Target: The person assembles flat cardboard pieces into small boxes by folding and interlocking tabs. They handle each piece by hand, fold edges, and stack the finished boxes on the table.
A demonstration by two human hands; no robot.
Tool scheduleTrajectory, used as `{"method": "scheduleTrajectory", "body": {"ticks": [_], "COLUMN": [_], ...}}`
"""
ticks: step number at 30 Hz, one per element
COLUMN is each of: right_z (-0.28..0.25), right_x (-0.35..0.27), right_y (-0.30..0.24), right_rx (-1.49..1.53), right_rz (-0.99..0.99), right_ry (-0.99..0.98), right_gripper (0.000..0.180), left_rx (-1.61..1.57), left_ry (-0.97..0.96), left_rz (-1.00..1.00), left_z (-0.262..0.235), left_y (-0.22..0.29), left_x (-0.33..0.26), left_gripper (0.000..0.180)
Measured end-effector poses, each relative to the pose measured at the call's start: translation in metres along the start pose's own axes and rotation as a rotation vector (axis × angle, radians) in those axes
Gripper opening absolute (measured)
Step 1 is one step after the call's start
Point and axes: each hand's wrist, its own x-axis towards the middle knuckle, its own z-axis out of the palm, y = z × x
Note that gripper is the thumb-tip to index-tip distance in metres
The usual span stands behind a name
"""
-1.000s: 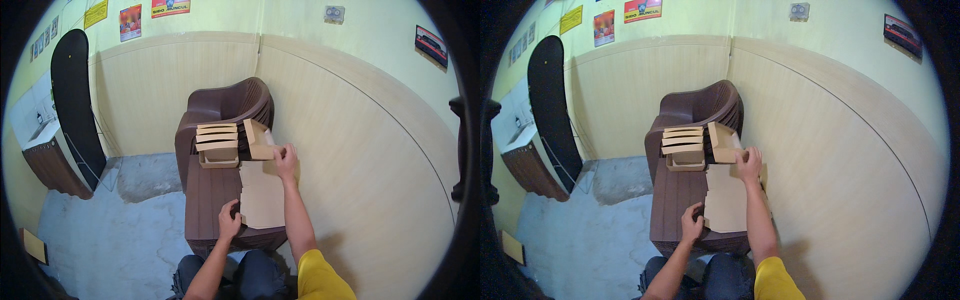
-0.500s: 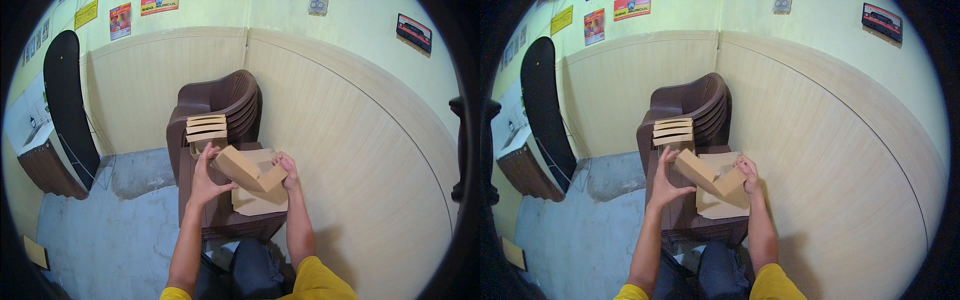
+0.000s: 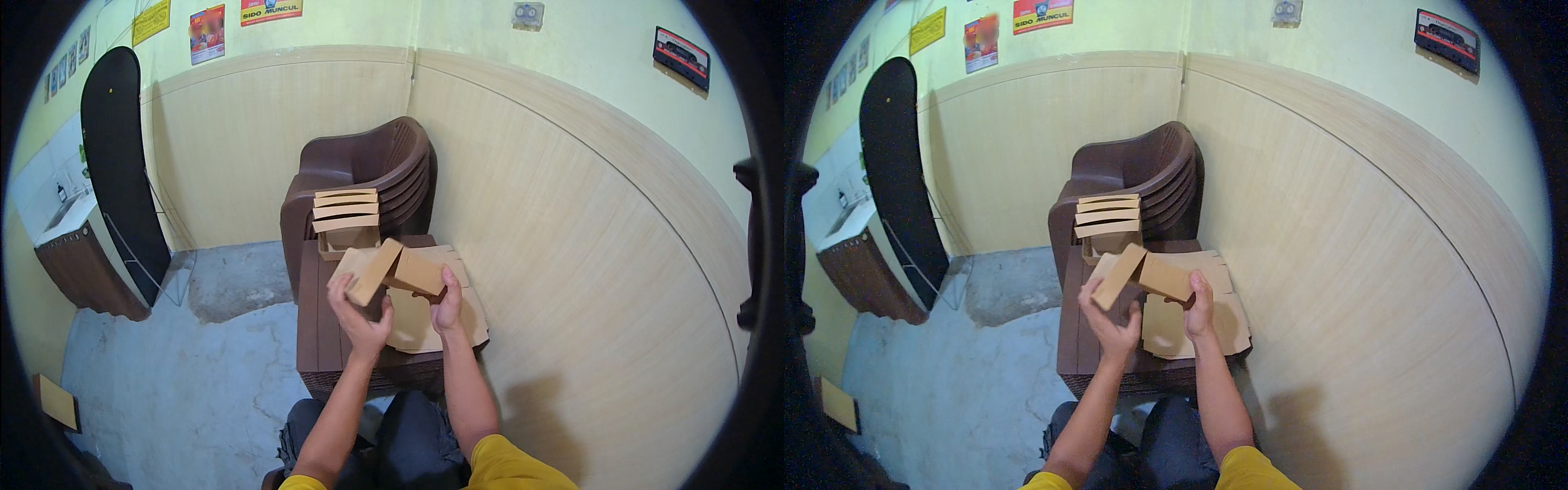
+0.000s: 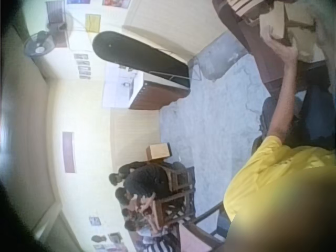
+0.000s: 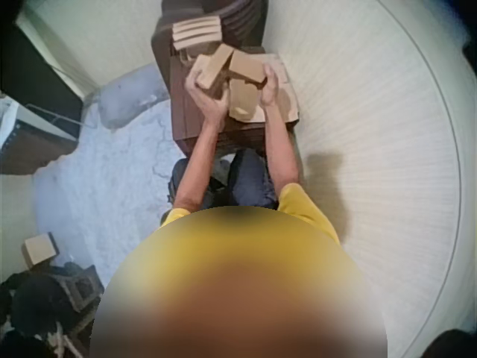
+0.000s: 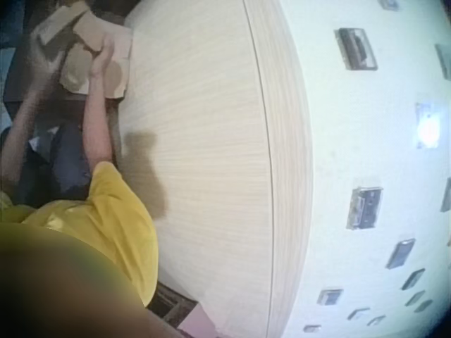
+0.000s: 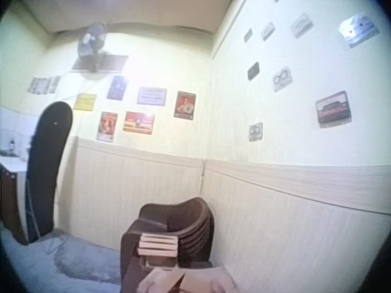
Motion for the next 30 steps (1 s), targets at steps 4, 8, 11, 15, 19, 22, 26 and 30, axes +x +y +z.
{"method": "scheduleTrajectory", "body": {"ticks": [4,8,11,15,19,22,26,30], "right_z": [-0.01,-0.03,-0.046,-0.053,-0.05,-0.038,-0.021,-0.01], "right_x": [0.001,0.004,0.003,0.001,-0.007,-0.011,-0.014,-0.009], "right_y": [0.006,-0.014,-0.034,-0.035,-0.014,0.01,0.034,0.047], "right_rx": [-0.062,-0.513,-0.688,-0.81,-0.855,-0.904,-0.95,-0.945], "right_rz": [-0.026,-0.243,-0.291,-0.26,-0.146,-0.175,-0.188,-0.166], "right_ry": [-0.1,-0.154,-0.315,-0.366,-0.364,-0.414,-0.502,-0.487], "right_gripper": [0.045,0.025,0.026,0.023,0.021,0.018,0.02,0.022], "left_rx": [-0.089,-0.113,-0.324,-0.59,-0.501,-0.22,-0.195,-0.246], "left_ry": [-0.246,-0.265,-0.279,-0.256,-0.158,-0.115,0.041,0.073], "left_rz": [-0.039,-0.126,-0.213,-0.338,-0.429,-0.459,-0.731,-0.73], "left_z": [0.001,-0.005,-0.012,-0.02,-0.036,-0.056,-0.086,-0.106], "left_y": [-0.003,-0.024,-0.045,-0.067,-0.088,-0.111,-0.14,-0.155], "left_x": [-0.009,-0.006,-0.006,-0.017,-0.035,-0.043,-0.045,-0.045], "left_gripper": [0.105,0.107,0.11,0.11,0.089,0.054,0.042,0.039]}}
